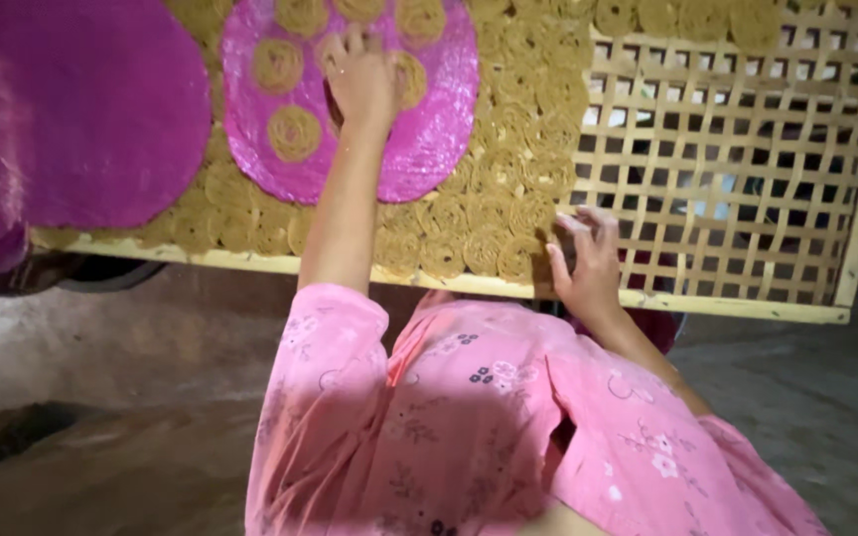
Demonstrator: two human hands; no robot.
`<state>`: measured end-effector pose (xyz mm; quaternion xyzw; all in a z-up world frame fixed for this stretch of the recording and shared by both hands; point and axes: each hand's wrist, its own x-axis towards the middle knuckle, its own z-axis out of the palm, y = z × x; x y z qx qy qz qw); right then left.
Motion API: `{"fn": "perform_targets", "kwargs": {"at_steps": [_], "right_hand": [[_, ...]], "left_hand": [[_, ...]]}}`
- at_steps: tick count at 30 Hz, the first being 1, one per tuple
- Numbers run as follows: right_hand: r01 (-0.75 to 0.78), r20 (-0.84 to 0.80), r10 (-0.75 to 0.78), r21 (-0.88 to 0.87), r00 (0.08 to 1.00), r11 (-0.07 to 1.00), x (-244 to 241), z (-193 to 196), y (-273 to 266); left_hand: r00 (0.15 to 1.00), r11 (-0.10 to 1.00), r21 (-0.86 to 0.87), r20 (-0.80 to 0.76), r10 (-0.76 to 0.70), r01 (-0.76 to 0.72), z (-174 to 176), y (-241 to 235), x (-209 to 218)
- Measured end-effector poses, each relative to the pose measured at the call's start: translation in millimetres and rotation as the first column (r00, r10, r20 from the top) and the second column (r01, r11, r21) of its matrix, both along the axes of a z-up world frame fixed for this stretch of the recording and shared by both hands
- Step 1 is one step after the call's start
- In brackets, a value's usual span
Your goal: The person arranges small, pre-formed dough rosettes from a wooden lattice tray onto pink circular mats. They place the rosettes one by one, then lift and stack the completed mats.
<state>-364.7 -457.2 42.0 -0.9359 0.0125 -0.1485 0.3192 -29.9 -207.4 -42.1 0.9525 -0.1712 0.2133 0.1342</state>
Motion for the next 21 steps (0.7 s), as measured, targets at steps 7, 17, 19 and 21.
{"fn": "perform_targets", "kwargs": {"at_steps": [7,17,19,21], "right_hand": [[0.018,0.099,-0.020,0.025,0.995,1.000,41.1,-1.0,9.2],[0.450,-0.409,0.266,0.885,0.873,-0.116,185.0,-54.0,-8.7],[0.491,-0.502,0.142,0.865,0.853,0.107,194.1,-75.0,-41.6],[0.424,-0.431,-0.002,0.887,0.902,0.184,207.4,-89.5,-86.1]], "left_hand": [[0.981,0.936,0.322,-0.169,-0.091,0.142,2.5,4.0,4.6],[0.714,0.903,-0.317,-0.557,-0.425,0.290,116.0,-74.0,-75.0],[0.698,0.877,-0.341,-0.535,-0.476,0.338,112.8,-86.7,-78.5],[0.694,0.895,-0.444,-0.633,-0.343,0.037,104.7,-90.7,-53.1]]}}
